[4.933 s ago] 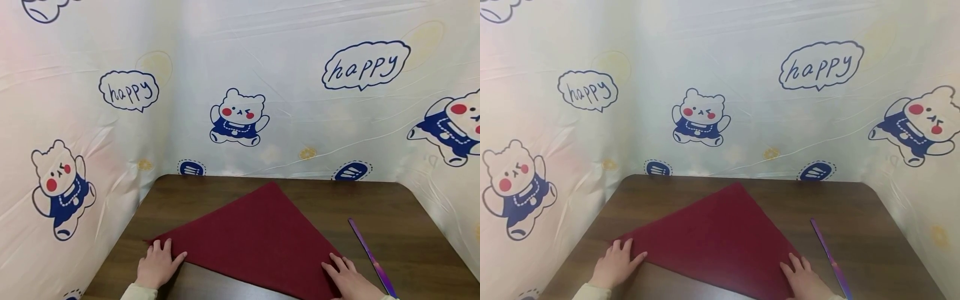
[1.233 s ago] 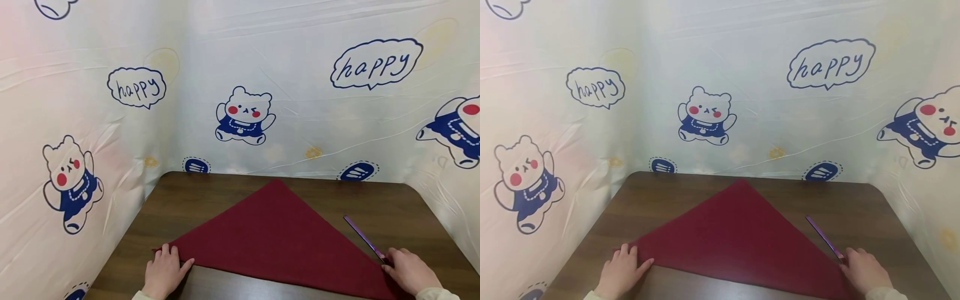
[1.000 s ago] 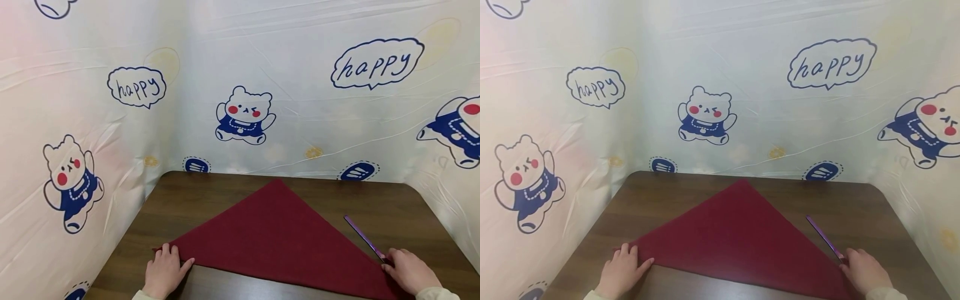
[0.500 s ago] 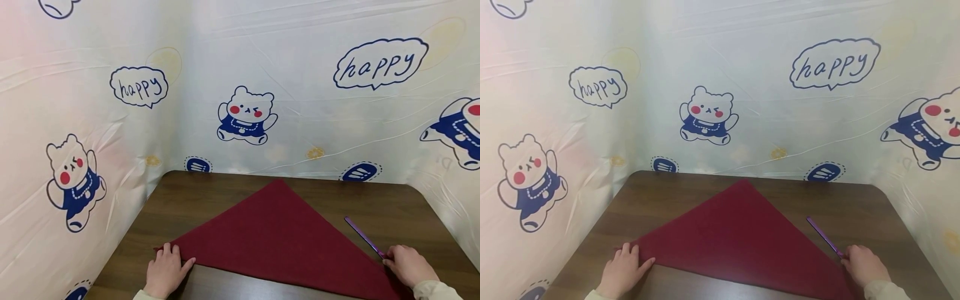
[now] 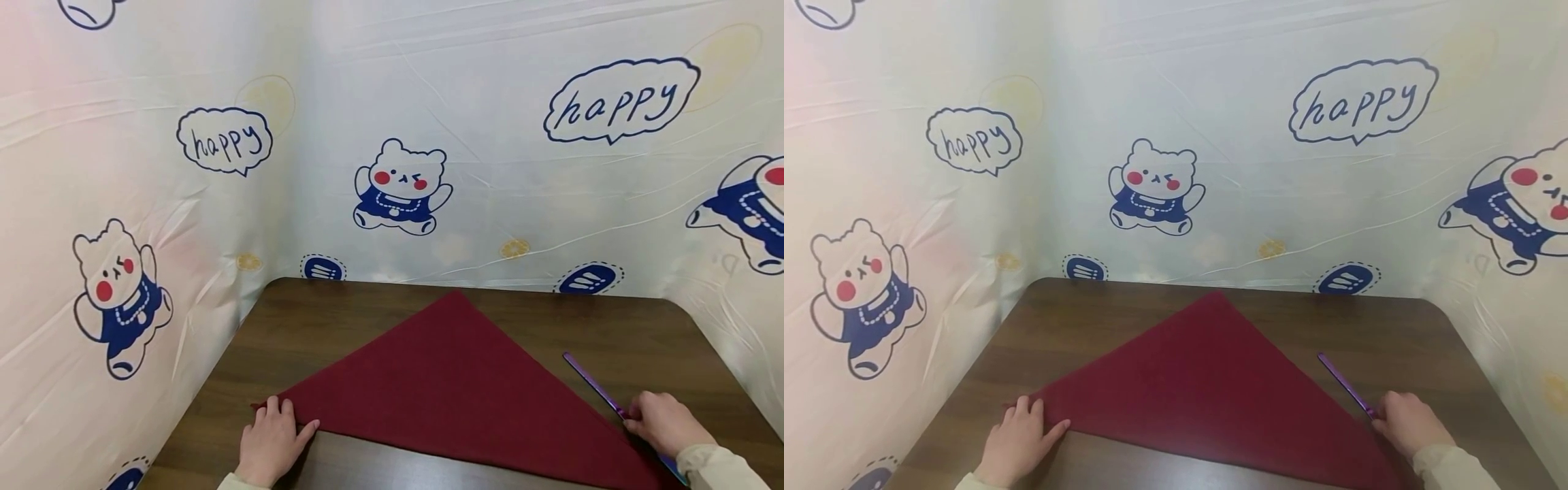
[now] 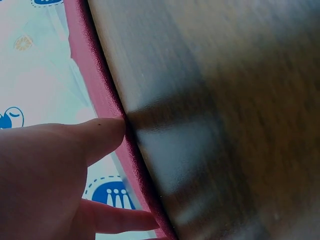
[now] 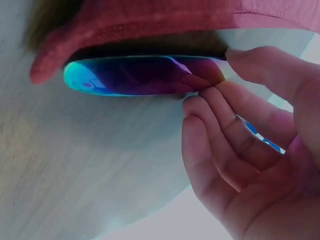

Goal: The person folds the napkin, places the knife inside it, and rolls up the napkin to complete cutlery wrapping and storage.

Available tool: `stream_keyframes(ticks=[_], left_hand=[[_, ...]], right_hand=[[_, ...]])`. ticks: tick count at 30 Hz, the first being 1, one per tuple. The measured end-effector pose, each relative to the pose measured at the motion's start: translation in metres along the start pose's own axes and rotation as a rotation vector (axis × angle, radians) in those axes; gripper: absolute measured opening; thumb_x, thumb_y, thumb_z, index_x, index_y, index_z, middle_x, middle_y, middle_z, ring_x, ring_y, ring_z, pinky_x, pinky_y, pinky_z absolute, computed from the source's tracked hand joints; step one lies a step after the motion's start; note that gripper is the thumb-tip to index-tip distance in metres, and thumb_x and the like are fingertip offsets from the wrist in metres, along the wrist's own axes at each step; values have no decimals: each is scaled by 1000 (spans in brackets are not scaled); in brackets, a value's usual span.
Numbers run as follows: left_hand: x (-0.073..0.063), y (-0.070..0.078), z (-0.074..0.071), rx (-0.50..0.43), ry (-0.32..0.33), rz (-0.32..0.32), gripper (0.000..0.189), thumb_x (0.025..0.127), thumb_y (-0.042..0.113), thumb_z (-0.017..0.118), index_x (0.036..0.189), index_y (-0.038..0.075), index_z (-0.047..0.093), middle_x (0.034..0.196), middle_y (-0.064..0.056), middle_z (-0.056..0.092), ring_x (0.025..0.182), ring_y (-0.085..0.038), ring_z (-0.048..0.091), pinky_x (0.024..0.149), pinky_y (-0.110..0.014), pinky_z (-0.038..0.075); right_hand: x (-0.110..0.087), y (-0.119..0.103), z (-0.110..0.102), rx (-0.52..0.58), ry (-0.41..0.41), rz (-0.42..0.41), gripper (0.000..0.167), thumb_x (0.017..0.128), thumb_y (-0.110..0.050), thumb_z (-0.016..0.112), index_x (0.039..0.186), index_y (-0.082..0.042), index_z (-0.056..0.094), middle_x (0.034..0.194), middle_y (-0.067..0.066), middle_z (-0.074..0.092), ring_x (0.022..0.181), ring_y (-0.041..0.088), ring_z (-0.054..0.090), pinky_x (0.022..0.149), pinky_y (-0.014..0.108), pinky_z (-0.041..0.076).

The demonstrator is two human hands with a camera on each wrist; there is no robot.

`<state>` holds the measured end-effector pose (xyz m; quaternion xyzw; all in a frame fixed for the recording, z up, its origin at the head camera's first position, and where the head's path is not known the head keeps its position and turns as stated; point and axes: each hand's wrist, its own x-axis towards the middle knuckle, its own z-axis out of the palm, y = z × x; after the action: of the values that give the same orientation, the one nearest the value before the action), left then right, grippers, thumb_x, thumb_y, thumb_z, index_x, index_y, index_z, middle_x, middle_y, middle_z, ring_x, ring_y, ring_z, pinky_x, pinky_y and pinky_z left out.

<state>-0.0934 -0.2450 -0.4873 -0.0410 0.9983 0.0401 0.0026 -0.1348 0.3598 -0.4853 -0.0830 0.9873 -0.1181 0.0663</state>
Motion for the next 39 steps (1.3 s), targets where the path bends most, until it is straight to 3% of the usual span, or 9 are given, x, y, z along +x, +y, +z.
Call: stream_keyframes(ticks=[8,20,30,39], left_hand=[[1,-2,3,-10,7,5,64,84,52,66,106,-8,60,95,-19,52,81,-34,55,55,-50,47],[3,-2,2,-8,-10,6,64,85,51,65,108,-9,59,99,-21,53,85,-35,55,57,-52,48],[1,-2,2,-12,-14,9,64,85,50,66,109,-9,59,100,-21,52,86,-36,55,58,-52,49],[2,-4,2,-20,-19,11,63,85,51,66,108,-8,59,102,-21,53,88,-36,56,59,-52,49]], right_hand=[[3,3,4,32,-84,74,22,78,-23,72,73,-10,56,69,-1,55,65,15,49,58,35,41],[3,4,10,5,31,8,26,71,-21,73,66,-13,49,61,-2,48,58,15,43,54,33,37],[1,3,10,-14,4,35,29,69,-25,73,65,-12,48,59,-1,47,57,15,43,53,33,37],[-3,1,11,-41,108,-14,30,65,-23,74,64,-13,46,57,-2,45,55,15,42,52,33,36]])
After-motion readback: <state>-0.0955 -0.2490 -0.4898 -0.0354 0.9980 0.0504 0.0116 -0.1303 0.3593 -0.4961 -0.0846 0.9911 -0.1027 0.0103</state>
